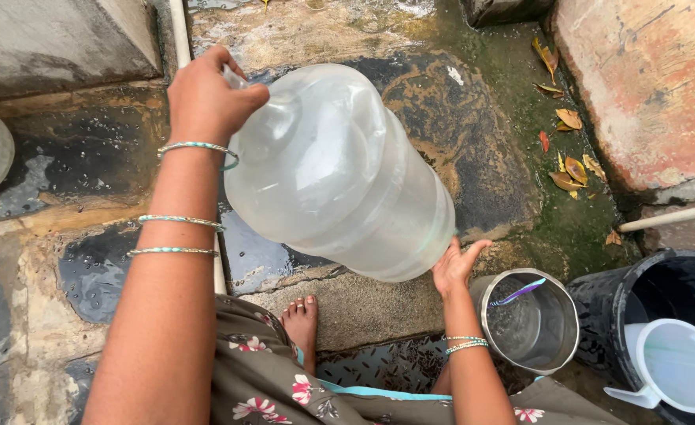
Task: The person scrubs the exterior of a large plastic water dispenser with a toothbrush and then a green sponge. They rinse the dispenser with water from a jug and shake it to remove excess water.
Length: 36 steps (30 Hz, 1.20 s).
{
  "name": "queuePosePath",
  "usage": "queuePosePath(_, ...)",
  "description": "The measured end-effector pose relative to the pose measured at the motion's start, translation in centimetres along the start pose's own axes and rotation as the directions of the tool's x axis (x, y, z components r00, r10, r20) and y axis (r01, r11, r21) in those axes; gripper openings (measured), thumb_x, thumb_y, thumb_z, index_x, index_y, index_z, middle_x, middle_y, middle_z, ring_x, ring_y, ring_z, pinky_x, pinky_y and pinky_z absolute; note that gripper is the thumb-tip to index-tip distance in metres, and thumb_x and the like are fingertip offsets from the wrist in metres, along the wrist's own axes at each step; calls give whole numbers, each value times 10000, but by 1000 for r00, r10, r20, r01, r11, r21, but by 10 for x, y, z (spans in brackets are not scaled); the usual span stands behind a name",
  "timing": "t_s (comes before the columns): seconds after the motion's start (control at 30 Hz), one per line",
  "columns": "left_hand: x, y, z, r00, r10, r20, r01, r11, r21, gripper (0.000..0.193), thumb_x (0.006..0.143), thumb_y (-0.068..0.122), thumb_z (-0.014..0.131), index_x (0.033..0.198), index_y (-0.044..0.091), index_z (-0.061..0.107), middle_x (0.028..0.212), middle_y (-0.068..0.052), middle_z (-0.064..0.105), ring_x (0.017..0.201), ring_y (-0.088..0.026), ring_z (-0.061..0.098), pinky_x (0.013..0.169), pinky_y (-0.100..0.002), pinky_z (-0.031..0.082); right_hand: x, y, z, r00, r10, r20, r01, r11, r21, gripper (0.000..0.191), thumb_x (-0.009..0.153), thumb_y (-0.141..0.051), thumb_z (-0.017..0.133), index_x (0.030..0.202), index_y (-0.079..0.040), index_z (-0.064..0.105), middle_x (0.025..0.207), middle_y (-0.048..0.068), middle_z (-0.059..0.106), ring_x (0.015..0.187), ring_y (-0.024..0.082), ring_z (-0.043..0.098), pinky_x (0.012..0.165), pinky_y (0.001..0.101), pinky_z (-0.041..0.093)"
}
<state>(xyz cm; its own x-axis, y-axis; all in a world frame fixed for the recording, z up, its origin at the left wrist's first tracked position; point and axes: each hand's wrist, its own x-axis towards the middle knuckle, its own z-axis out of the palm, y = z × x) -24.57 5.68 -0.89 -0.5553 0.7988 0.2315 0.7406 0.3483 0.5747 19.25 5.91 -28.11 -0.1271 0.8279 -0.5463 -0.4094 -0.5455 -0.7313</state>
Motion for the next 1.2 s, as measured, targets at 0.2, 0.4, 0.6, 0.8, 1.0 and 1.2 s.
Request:
queuePosePath(0.2,3,1,10,1000,10,-17,-9,999,37,359,692,347,818,901,102,659,938,-190,720,897,-392,675,821,-469,541,-28,-13,79,852,-517,83,470,687,-554,1138,844,-909,-4,1638,-112,170,1738,169,10,1605,321,72,1285,514,90)
queuePosePath(0.4,3,19,13,999,42,10,-42,998,36,361,712,343,814,914,88,656,939,-181,706,916,-383,664,824,-471,528,-93,4,146,509,-729,458,828,268,-493,978,1001,-785,4,1639,-85,247,1748,195,109,1638,319,148,1356,525,128)
queuePosePath(0.6,-9,36,-1,956,255,144,-232,960,-159,319,715,324,802,898,113,649,961,-131,690,900,-338,674,827,-442,530,-42,-84,161,549,-612,569,806,208,-554,1032,981,-814,-36,1637,-55,209,1731,205,229,1635,352,171,1351,492,114)
queuePosePath(0.8,-18,56,13,959,275,66,-263,952,-156,311,722,318,796,925,129,654,949,-132,681,912,-360,658,816,-461,529,-44,-144,190,669,-386,635,706,597,-381,1097,885,-825,-12,1645,-67,214,1720,184,271,1600,374,219,1306,487,137)
queuePosePath(1.0,-11,53,30,992,123,-13,-123,992,-36,314,747,310,770,954,110,645,970,-156,682,924,-372,659,817,-481,527,-158,-81,190,431,-604,671,798,-93,-596,1100,945,-826,-21,1620,1,245,1669,219,306,1579,409,245,1299,535,167)
queuePosePath(1.2,-13,60,18,963,264,57,-258,962,-94,325,732,330,788,924,108,647,965,-155,685,935,-375,658,816,-481,526,-111,-108,194,399,-597,696,800,-143,-582,989,1023,-739,-69,1621,-23,259,1682,227,344,1586,455,227,1318,567,115)
